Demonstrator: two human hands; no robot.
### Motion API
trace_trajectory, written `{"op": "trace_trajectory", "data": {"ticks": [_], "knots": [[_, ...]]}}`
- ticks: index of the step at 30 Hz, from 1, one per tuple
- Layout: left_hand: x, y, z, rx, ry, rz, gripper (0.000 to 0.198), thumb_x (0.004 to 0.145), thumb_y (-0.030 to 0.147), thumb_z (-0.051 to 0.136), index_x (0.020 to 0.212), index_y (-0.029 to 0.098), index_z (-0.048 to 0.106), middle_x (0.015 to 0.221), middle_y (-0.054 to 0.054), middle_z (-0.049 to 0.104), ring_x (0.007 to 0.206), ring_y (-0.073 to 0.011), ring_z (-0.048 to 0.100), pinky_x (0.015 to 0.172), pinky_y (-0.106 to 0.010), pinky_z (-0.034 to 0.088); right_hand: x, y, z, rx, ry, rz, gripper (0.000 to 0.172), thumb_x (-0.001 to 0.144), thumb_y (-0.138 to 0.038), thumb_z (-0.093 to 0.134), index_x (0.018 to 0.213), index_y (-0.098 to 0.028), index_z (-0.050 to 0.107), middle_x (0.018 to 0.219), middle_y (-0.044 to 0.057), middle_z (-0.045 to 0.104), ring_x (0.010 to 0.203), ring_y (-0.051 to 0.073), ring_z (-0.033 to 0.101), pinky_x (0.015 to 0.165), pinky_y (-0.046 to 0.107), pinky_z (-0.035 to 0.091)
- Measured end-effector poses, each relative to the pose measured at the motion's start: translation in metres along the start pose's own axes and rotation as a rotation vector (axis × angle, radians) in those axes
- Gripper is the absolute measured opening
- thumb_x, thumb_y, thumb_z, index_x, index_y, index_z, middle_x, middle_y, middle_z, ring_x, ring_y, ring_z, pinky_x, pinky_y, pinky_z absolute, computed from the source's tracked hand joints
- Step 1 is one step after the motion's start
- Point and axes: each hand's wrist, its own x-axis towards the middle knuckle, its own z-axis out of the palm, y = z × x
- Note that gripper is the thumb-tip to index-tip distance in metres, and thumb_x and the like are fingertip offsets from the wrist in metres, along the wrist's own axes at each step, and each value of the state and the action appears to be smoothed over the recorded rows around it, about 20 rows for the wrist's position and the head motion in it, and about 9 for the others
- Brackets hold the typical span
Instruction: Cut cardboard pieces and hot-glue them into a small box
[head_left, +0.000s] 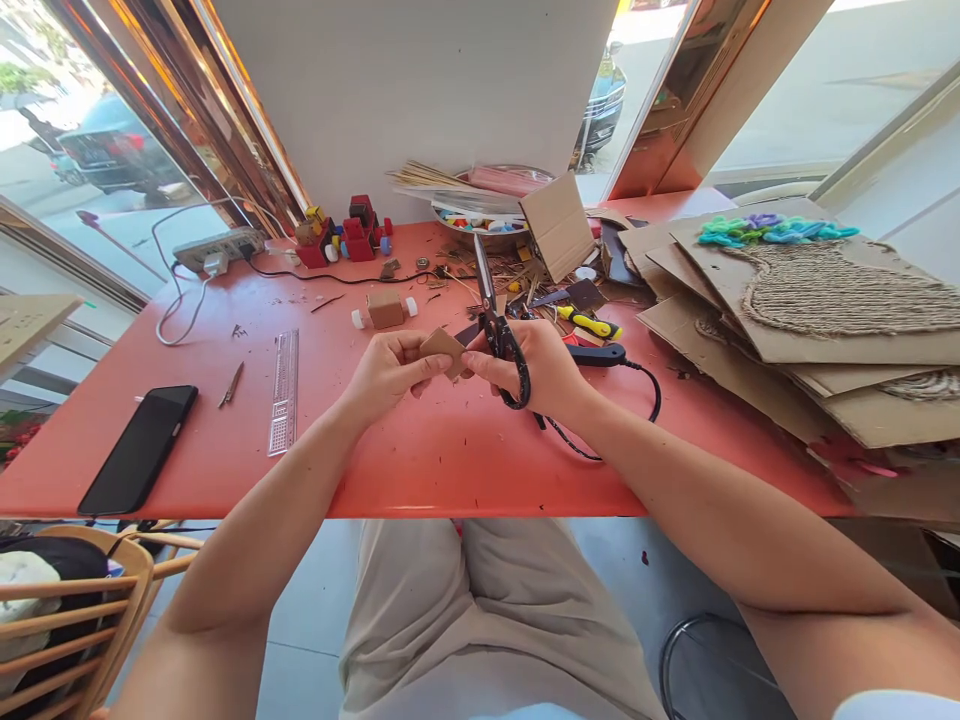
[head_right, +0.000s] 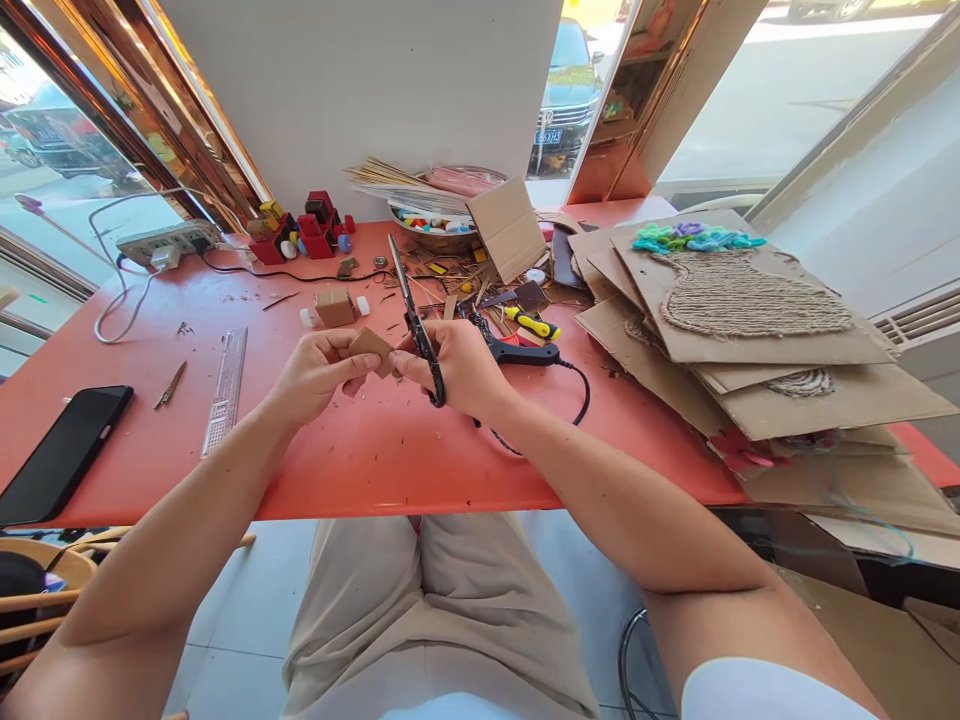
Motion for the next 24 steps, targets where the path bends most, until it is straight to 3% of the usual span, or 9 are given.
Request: {"op": "trace_trajectory", "data": {"ticks": [7, 10, 17, 21, 24], "knots": [[0.002, -0.009, 0.006, -0.179, 0.139, 0.064, 0.048, 0.065, 0.055, 0.095, 0.069, 0.02, 0.063, 0.063, 0.002, 0.064, 0.058, -0.0107, 0.06, 0.054, -0.022, 0.056, -0.002, 0.003, 0.004, 0.038, -0.04, 0.024, 0.055, 0.071, -0.074, 0.074, 0.066, -0.02, 0.066, 0.049, -0.003, 0.054, 0.045, 0.012, 0.051, 0.044, 0.024, 0.04], [0.005, -0.013, 0.0, -0.278, 0.25, 0.052, 0.049, 0.063, 0.054, 0.097, 0.078, 0.021, 0.064, 0.073, 0.002, 0.069, 0.066, -0.0123, 0.067, 0.057, -0.022, 0.06, -0.005, 0.0, 0.004, -0.048, -0.148, 0.083, 0.059, 0.076, -0.078, 0.068, 0.07, -0.019, 0.065, 0.059, 0.002, 0.063, 0.048, 0.013, 0.053, 0.047, 0.025, 0.041], [0.004, -0.009, -0.01, -0.261, 0.296, 0.042, 0.044, 0.069, 0.045, 0.094, 0.086, 0.022, 0.06, 0.078, 0.002, 0.071, 0.071, -0.0142, 0.074, 0.054, -0.019, 0.058, -0.009, -0.002, 0.006, -0.403, -0.302, 0.059, 0.037, 0.106, -0.052, 0.048, 0.088, -0.021, 0.058, 0.084, 0.004, 0.069, 0.073, 0.017, 0.061, 0.066, 0.026, 0.041], [0.003, -0.007, -0.009, -0.26, 0.289, 0.034, 0.044, 0.07, 0.042, 0.094, 0.088, 0.022, 0.059, 0.072, 0.004, 0.068, 0.063, -0.0121, 0.072, 0.052, -0.018, 0.056, -0.007, -0.009, 0.009, -0.705, -0.289, 0.098, 0.024, 0.108, -0.043, 0.054, 0.099, -0.021, 0.059, 0.097, 0.008, 0.073, 0.086, 0.021, 0.066, 0.069, 0.027, 0.038], [0.002, -0.006, -0.009, -0.263, 0.268, 0.036, 0.044, 0.068, 0.041, 0.096, 0.087, 0.021, 0.061, 0.069, 0.005, 0.068, 0.061, -0.0116, 0.071, 0.052, -0.018, 0.055, -0.008, -0.019, 0.012, -0.894, -0.283, 0.136, 0.027, 0.108, -0.045, 0.057, 0.108, -0.019, 0.062, 0.107, 0.013, 0.076, 0.097, 0.025, 0.071, 0.07, 0.027, 0.036]]}}
